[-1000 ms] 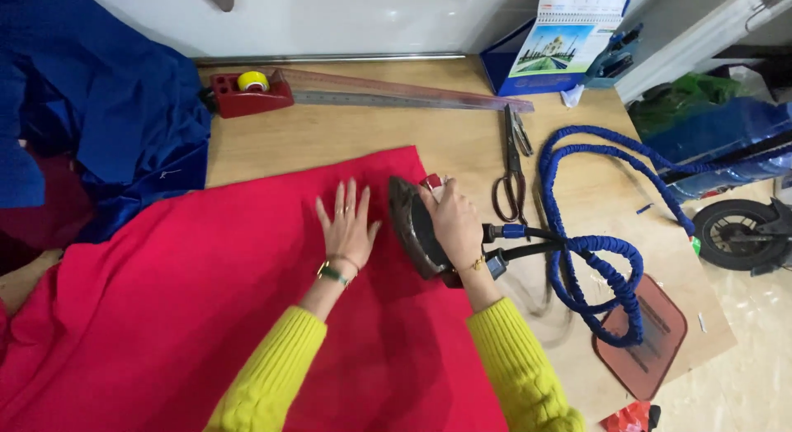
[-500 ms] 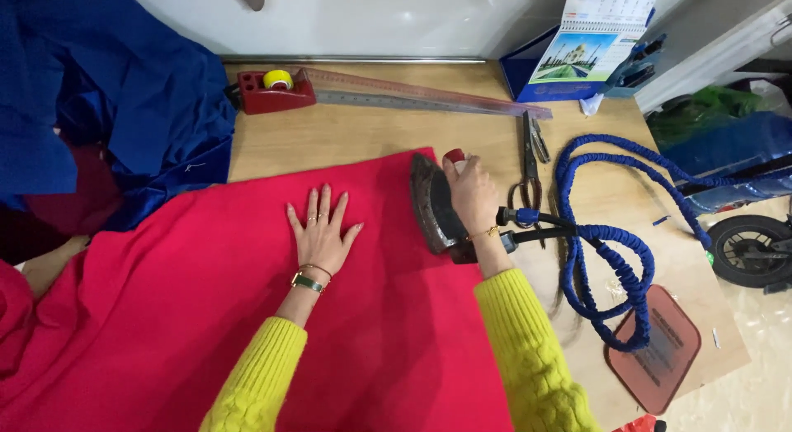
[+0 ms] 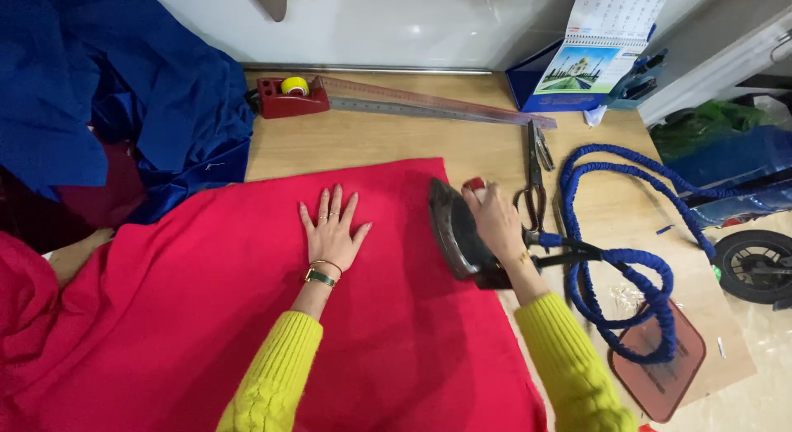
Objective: The person is using a steam iron to smooth out wrinkles on a large piece of red fabric laid out on a workbench.
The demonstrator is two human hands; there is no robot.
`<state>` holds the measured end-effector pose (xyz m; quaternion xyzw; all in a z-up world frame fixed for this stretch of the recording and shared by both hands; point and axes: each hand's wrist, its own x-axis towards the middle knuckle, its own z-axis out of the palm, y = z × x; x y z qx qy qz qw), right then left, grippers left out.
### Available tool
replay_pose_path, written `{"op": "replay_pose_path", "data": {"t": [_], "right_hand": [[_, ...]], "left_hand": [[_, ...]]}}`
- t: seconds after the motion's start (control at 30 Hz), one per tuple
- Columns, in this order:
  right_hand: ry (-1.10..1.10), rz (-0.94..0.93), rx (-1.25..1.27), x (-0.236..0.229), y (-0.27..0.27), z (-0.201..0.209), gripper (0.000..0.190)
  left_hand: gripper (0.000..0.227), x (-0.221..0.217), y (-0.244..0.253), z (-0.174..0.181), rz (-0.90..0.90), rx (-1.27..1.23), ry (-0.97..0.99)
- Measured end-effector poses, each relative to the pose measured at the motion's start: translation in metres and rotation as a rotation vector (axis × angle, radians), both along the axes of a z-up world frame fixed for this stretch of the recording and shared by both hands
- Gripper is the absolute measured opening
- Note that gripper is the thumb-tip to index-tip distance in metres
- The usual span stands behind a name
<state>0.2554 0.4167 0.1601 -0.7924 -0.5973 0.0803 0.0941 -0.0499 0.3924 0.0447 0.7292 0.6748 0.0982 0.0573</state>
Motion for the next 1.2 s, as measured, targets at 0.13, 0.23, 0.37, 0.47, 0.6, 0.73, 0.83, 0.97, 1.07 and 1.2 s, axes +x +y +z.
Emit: {"op": "replay_pose_path", "data": {"t": [0.13, 0.23, 0.37, 0.47, 0.6, 0.73, 0.83, 0.97, 1.07, 1.2], "right_hand": [[0.040, 0.054, -0.140, 0.000, -0.068, 0.040, 0.065], [0.040, 0.082, -0.212, 0.002, -0.126, 0.055, 0.065], [0.076, 0.184, -0.194, 0.014, -0.196, 0.040, 0.053], [0.091, 0.164, -0.151, 0.009, -0.244, 0.035, 0.063], [0.069, 0.139, -0.206, -0.004, -0.287, 0.023, 0.062], [0.072, 0.211, -0.160, -0.018, -0.305, 0.024, 0.058], [0.045, 0.250, -0.103, -0.023, -0.310, 0.022, 0.058], [-0.151, 0.261, -0.025, -0.025, -0.305, 0.016, 0.062], [-0.170, 0.244, 0.034, -0.015, -0.288, 0.007, 0.060], [-0.064, 0.095, -0.088, -0.011, -0.251, 0.028, 0.057]], "left_hand": [[0.070, 0.001, -0.003, 0.006, -0.008, -0.021, 0.012], [0.069, 0.001, -0.002, 0.008, -0.009, -0.032, 0.026], [0.074, -0.001, 0.007, -0.018, -0.042, 0.150, -0.036], [0.077, -0.004, 0.011, -0.012, -0.018, 0.001, -0.232], [0.070, 0.007, -0.032, 0.003, -0.053, 0.094, -0.253], [0.073, 0.030, -0.116, -0.005, -0.127, 0.145, -0.167], [0.077, 0.036, -0.180, -0.016, -0.166, 0.150, -0.069], [0.084, 0.038, -0.240, -0.009, -0.111, 0.204, -0.005], [0.087, 0.047, -0.265, 0.003, -0.115, 0.215, 0.030], [0.091, 0.056, -0.281, 0.000, -0.127, 0.267, 0.022]]}}
